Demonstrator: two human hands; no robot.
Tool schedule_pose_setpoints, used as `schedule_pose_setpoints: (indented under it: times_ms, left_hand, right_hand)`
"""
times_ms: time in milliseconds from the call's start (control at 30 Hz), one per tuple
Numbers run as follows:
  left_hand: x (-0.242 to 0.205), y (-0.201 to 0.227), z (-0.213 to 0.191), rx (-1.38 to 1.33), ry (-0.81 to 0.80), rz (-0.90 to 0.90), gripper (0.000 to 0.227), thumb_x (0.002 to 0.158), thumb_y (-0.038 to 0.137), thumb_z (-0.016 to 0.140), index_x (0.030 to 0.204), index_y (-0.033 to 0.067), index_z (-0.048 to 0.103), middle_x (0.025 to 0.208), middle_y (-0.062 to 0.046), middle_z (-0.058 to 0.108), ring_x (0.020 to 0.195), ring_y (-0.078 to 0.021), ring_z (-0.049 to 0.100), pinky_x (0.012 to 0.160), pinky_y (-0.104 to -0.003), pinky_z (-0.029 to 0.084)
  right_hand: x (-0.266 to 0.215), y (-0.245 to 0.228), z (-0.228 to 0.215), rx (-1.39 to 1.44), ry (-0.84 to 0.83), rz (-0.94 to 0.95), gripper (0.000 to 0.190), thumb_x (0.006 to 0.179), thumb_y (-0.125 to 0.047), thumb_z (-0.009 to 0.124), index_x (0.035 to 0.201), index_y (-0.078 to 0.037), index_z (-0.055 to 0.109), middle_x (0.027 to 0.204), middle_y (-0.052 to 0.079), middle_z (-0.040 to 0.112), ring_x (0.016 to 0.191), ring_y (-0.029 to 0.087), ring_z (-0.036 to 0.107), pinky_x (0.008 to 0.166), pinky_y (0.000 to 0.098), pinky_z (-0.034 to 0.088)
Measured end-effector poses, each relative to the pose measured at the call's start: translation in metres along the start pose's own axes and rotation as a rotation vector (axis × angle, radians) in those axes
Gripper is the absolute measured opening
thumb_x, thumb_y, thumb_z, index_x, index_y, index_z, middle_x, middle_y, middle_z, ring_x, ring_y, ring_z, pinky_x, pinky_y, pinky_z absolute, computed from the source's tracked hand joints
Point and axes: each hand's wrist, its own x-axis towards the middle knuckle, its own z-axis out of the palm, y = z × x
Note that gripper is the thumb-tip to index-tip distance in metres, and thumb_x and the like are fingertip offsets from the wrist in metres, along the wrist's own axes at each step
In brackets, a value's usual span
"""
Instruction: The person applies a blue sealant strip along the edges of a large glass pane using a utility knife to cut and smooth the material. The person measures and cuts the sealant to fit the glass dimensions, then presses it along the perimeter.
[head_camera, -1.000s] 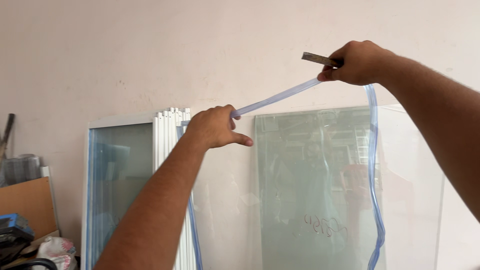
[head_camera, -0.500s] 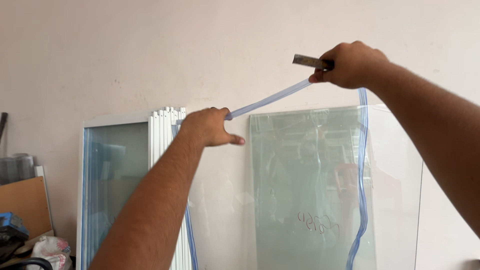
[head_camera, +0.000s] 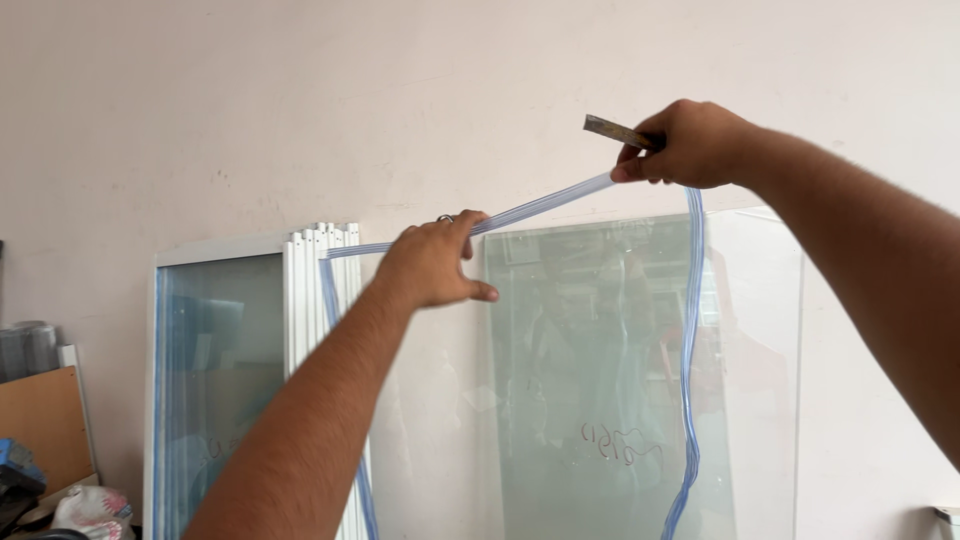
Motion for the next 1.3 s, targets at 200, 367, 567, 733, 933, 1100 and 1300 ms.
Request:
schedule_pose_setpoints:
  times_ms: [200,367,567,733,933,1100,1300]
  left_hand:
    - [0.004,-0.014,0.001,-0.034,-0.060,-0.109,0.103,0.060,0.065,0.086,0.146,0.0193,0.052,0.108,-0.002,0.076,0.108,-0.0248,0.070,0.097,-0.044,0.056]
    - [-0.006,-0.040,0.015,-0.010,0.186,0.046,0.094,0.061,0.067,0.086,0.139,0.0232,0.058,0.106,-0.002,0.072,0.106,-0.0291,0.066,0.093,-0.050,0.051]
    - [0.006,-0.020,-0.003,0.043,-0.164,-0.325,0.086,0.064,0.079,0.077,0.130,0.0260,0.067,0.114,-0.004,0.074,0.113,-0.0232,0.068,0.097,-0.047,0.056]
    - [0.019,0.001,-0.014,0.015,-0.181,-0.252,0.089,0.059,0.078,0.080,0.127,0.0212,0.070,0.118,-0.003,0.075,0.115,-0.0217,0.068,0.098,-0.045,0.056]
    - [0.025,0.032,0.015,-0.023,0.028,-0.064,0.097,0.060,0.074,0.082,0.136,0.0213,0.057,0.117,0.003,0.070,0.115,-0.0192,0.065,0.099,-0.044,0.051]
    - [0.023,0.030,0.035,0.125,0.321,0.166,0.098,0.070,0.075,0.081,0.140,0.0121,0.052,0.119,-0.012,0.066,0.111,-0.0290,0.063,0.089,-0.046,0.046]
    - [0.031,0.049,-0.001,0.043,-0.203,-0.174,0.078,0.069,0.071,0.079,0.128,0.0207,0.068,0.115,-0.001,0.074,0.116,-0.0212,0.067,0.103,-0.043,0.053]
  right_hand:
    - [0.004,0.018,-0.007,0.066,-0.042,0.003,0.036,0.087,-0.049,0.078,0.111,-0.023,0.081,0.098,0.005,0.078,0.094,0.021,0.069,0.090,0.0448,0.054]
    - [0.005,0.019,-0.008,-0.099,0.155,0.061,0.038,0.093,-0.057,0.072,0.121,-0.032,0.075,0.101,0.004,0.075,0.099,0.023,0.068,0.090,0.0442,0.055]
    - [0.017,0.083,-0.005,0.001,0.065,0.068,0.036,0.089,-0.049,0.076,0.120,-0.032,0.079,0.114,0.005,0.076,0.107,0.024,0.066,0.095,0.0465,0.053]
    - [0.005,0.122,0.005,0.144,-0.043,0.160,0.033,0.089,-0.039,0.077,0.119,-0.026,0.081,0.120,0.005,0.075,0.118,0.032,0.063,0.102,0.0524,0.050]
    - [-0.006,0.125,-0.031,0.189,0.086,0.164,0.029,0.091,-0.031,0.076,0.118,-0.022,0.081,0.120,0.008,0.077,0.122,0.031,0.062,0.106,0.0541,0.045]
    - [-0.013,0.113,-0.029,0.047,0.231,0.205,0.029,0.095,-0.035,0.076,0.119,-0.022,0.080,0.120,0.009,0.075,0.116,0.026,0.065,0.102,0.0476,0.052]
    - [-0.014,0.121,-0.010,-0.036,0.109,0.272,0.031,0.093,-0.041,0.075,0.122,-0.028,0.079,0.119,0.007,0.075,0.112,0.026,0.066,0.100,0.0456,0.054]
